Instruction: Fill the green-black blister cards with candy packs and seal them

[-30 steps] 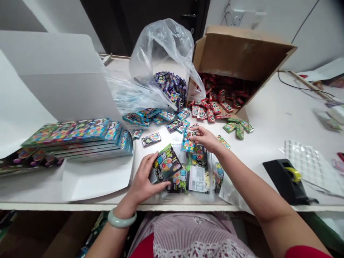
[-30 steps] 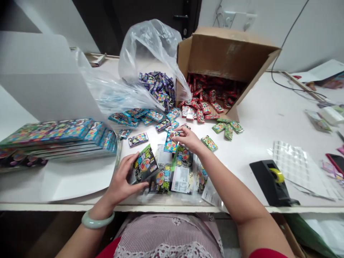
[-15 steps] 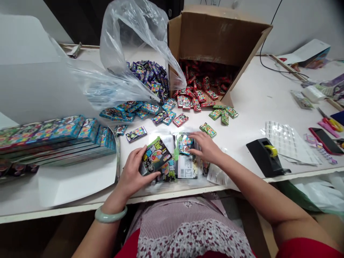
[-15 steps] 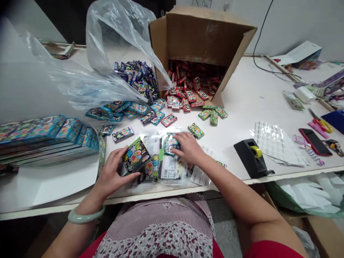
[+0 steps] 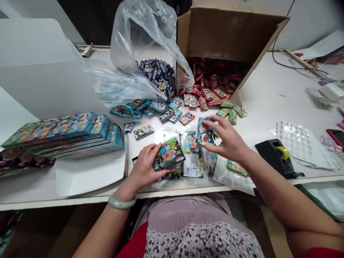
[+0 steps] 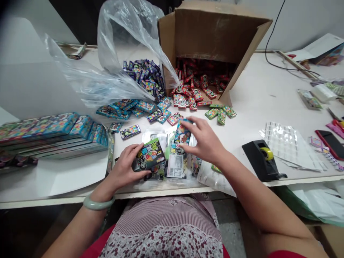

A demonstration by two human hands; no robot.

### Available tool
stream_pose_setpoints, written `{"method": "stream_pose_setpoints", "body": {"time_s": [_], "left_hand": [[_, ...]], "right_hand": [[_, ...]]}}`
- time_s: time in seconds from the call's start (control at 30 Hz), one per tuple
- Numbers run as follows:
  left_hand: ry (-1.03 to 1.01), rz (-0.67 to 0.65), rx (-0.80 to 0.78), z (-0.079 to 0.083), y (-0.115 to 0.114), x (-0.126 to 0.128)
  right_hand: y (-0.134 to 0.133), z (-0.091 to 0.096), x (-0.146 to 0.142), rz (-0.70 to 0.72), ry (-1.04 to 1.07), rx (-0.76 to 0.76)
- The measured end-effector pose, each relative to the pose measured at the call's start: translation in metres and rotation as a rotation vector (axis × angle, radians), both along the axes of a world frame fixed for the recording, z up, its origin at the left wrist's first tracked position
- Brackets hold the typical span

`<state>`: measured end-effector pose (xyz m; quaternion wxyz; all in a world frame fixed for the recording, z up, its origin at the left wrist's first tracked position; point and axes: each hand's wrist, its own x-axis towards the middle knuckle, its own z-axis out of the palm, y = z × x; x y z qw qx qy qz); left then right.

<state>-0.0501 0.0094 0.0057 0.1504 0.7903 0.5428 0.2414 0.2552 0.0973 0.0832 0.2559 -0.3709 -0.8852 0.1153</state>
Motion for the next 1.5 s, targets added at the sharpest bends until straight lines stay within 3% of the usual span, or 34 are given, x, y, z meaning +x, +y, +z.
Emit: {"method": "stream_pose_setpoints", "body": {"time_s": [0.1,0.3,0.5,0.57,0.73,0.87,0.93,1.03,1.17,1.33,1.5], "left_hand": [[-0.009,-0.016,0.016,0.004,0.001,0.004],[-0.009,-0.121,0.056,0.008,0.000,0.011],[-0.062,-0.092,0.033,0.007,-0.002,0.017],[-0.065,-0.052,0.043,0.007,-0.003,0.018],[-0.036,0.054,0.111,0.005,-0.007,0.019],[-0.127,0.085,0.123,0.013,-0.010,0.024],[-0.255,0.062,0.024,0.020,-0.010,0.029],[-0.584,0.122,-0.113,0.027,-0.011,0.040],[-0.904,0.249,-0.211,0.018,-0.018,0.053],[-1.037,0.202,-0.331,0.002,-0.032,0.055],[-0.995,0.231,-0.239,0.014,-0.030,0.051]], "right_hand": [[-0.001,0.015,-0.003,0.074,-0.043,-0.038],[-0.005,0.010,-0.023,0.367,-0.237,-0.203],[0.006,0.007,-0.029,0.394,-0.191,-0.327],[0.005,0.004,-0.031,0.368,-0.146,-0.376],[-0.020,-0.020,-0.041,0.028,0.105,-0.374],[-0.038,-0.033,-0.052,0.025,0.312,-0.680],[-0.040,-0.033,-0.057,0.024,0.421,-0.770],[-0.043,-0.031,-0.064,-0.053,0.653,-0.730],[-0.054,-0.043,-0.070,-0.192,0.919,-0.730],[-0.071,-0.064,-0.064,-0.243,0.795,-0.686],[-0.067,-0.053,-0.057,-0.091,0.633,-0.686]]}}
